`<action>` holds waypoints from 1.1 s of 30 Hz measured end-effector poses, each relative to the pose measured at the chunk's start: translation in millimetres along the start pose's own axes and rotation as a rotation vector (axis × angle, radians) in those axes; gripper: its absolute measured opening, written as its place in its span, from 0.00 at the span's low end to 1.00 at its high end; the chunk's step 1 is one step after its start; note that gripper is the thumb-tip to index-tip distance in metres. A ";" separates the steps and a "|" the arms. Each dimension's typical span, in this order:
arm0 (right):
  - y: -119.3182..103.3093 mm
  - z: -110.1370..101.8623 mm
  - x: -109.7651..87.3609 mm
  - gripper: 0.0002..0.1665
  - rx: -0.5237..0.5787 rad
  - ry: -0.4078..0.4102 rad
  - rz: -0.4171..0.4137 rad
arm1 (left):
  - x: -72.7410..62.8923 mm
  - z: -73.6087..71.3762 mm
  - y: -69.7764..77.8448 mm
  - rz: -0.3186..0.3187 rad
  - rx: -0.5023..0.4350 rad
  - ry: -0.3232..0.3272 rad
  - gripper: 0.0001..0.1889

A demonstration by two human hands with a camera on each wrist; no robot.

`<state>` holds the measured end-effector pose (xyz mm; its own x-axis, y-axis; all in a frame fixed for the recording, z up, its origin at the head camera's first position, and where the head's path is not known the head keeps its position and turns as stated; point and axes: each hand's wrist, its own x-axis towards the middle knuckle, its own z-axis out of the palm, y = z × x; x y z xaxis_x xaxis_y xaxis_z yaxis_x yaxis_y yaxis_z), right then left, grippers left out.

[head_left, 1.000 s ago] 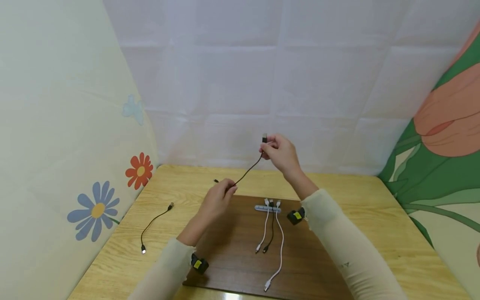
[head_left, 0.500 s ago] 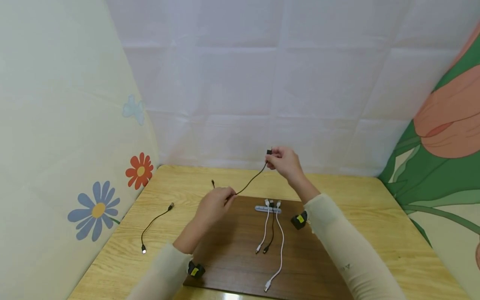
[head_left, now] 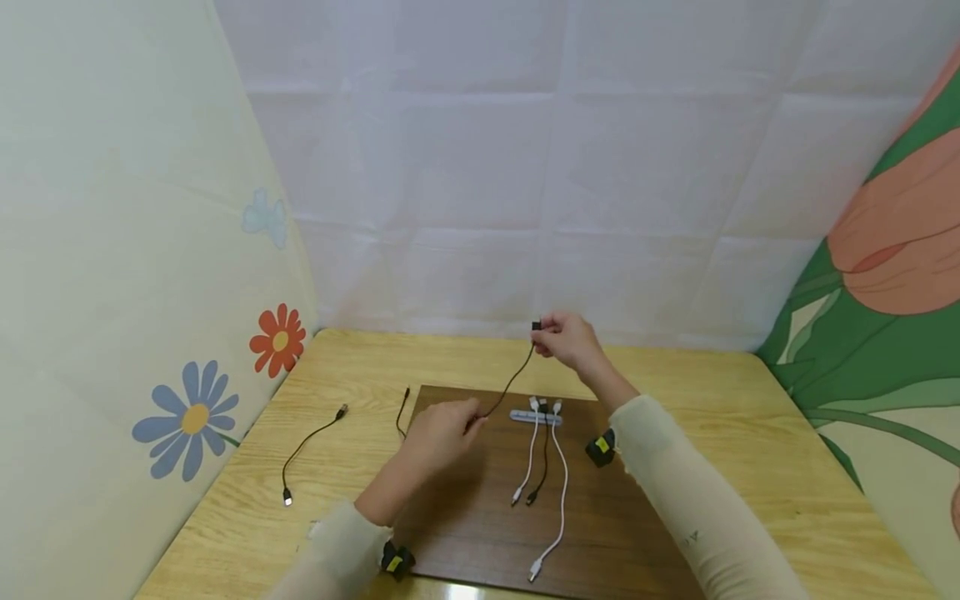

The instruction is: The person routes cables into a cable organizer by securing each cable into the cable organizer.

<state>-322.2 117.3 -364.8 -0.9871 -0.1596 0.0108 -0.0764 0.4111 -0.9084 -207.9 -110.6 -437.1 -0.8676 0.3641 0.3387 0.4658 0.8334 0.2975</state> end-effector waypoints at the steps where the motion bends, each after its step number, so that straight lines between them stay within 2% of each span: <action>1: 1.5 0.5 0.3 0.13 -0.005 -0.006 0.004 | -0.7 1.2 1.1 -0.001 0.007 -0.005 0.06; 6: 11.5 4.3 2.2 0.11 -0.028 -0.027 0.020 | -4.2 6.7 6.4 -0.004 0.051 -0.035 0.06; 12: 27.1 13.0 3.6 0.13 -0.124 -0.053 -0.001 | -10.0 16.0 12.1 0.009 0.083 -0.072 0.06; 17: 40.2 22.0 4.7 0.13 -0.184 -0.071 -0.031 | -14.1 23.7 15.2 0.022 0.111 -0.128 0.10; 20: 46.4 26.0 4.9 0.13 -0.197 -0.079 -0.017 | -15.9 26.1 17.1 0.029 0.129 -0.156 0.12; 33: 53.5 35.7 -2.1 0.10 -0.236 -0.105 0.016 | -22.6 31.3 22.4 0.029 0.145 -0.257 0.13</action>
<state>-319.2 107.6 -428.3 -0.9693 -0.2389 -0.0577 -0.1037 0.6106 -0.7851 -183.3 -87.1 -466.1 -0.8787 0.4663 0.1023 0.4771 0.8652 0.1541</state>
